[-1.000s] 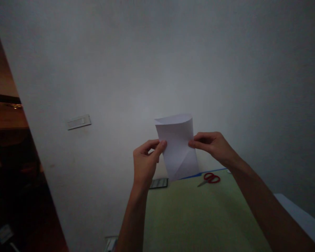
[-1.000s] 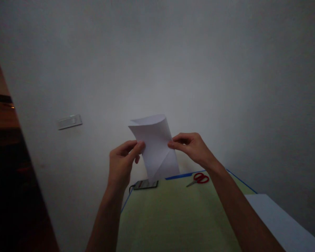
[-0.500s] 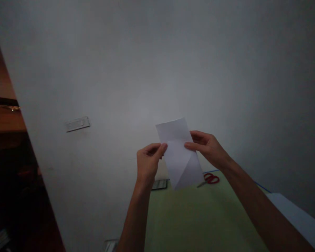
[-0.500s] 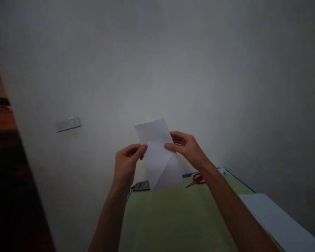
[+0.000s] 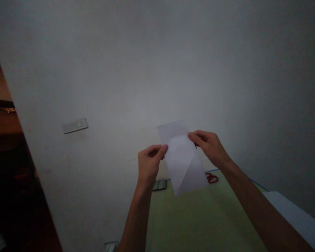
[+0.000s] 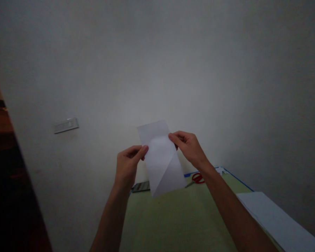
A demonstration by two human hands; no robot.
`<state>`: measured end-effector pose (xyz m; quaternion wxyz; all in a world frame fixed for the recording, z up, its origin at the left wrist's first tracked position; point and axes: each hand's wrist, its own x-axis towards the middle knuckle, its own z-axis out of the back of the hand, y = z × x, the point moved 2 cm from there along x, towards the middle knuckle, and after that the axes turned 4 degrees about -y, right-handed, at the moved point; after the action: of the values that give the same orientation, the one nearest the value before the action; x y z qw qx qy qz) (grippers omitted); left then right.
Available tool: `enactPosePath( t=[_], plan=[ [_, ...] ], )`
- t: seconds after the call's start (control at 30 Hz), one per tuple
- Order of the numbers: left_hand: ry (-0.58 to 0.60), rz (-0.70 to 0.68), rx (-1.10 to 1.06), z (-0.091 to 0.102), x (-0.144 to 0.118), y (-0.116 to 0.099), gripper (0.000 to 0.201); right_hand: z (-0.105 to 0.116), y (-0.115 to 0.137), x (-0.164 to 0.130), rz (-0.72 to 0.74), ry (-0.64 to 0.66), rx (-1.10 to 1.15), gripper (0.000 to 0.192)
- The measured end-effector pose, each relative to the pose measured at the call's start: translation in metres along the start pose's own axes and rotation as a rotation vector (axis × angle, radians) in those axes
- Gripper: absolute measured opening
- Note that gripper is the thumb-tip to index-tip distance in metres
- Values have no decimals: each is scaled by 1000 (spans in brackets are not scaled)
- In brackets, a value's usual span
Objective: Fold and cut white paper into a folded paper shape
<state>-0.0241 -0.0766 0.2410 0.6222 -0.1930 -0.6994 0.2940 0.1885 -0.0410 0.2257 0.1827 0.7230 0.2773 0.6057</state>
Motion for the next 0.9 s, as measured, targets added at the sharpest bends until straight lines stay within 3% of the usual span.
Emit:
enactPosePath(
  t=[0.17, 0.33, 0.47, 0.77, 0.9],
  plan=[
    [49, 6, 17, -1, -1, 0, 21, -3, -1, -1, -26, 43, 118, 32],
    [117, 2, 36, -5, -5, -3, 21, -1, -2, 0, -20, -67, 86, 33],
    [136, -15, 42, -8, -5, -1, 22, 3, -5, 1, 16, -78, 80, 33],
    [-79, -169, -135, -3, -4, -7, 17, -3, 8, -8, 46, 39, 10, 21],
    [-93, -202, -118, -2, -7, -13, 16, -9, 19, -12, 78, 49, 66, 24]
  ],
)
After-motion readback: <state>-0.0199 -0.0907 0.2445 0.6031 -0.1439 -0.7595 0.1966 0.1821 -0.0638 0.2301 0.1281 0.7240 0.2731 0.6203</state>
